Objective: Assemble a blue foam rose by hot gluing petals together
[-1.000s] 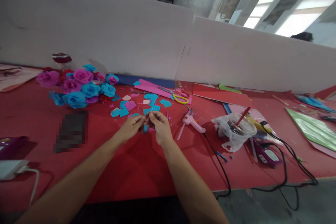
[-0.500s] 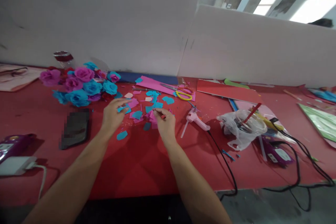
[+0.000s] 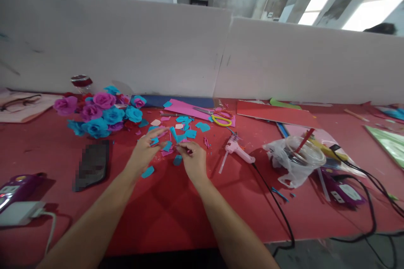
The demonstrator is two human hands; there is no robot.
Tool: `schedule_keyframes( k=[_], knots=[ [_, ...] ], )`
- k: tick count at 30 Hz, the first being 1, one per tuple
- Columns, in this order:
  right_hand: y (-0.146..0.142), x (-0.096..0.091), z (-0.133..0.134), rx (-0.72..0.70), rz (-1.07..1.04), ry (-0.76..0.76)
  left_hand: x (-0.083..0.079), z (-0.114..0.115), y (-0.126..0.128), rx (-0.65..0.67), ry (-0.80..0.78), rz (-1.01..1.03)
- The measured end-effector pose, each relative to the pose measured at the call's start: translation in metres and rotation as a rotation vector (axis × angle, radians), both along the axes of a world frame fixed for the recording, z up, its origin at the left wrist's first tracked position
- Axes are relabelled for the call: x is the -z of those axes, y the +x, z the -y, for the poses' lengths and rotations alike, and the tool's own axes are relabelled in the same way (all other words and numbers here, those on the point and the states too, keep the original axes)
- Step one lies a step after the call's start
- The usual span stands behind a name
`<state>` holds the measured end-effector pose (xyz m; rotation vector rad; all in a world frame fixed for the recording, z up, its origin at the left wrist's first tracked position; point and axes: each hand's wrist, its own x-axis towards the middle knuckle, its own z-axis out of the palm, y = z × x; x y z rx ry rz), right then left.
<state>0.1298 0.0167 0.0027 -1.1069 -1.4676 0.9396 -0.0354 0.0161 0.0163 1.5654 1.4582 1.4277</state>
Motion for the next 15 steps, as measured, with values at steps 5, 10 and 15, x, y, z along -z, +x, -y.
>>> schedule_keyframes(
  k=[5,10,15],
  knots=[
    [-0.002,0.0,0.003,-0.025,0.035,0.09,-0.001,0.006,0.012,0.093,-0.097,0.171],
    [-0.005,0.002,0.007,-0.034,0.035,0.164,-0.007,0.012,0.015,0.155,-0.018,0.128],
    [-0.004,0.003,0.008,-0.073,0.137,0.217,-0.009,0.013,0.014,0.179,0.005,0.119]
  ],
)
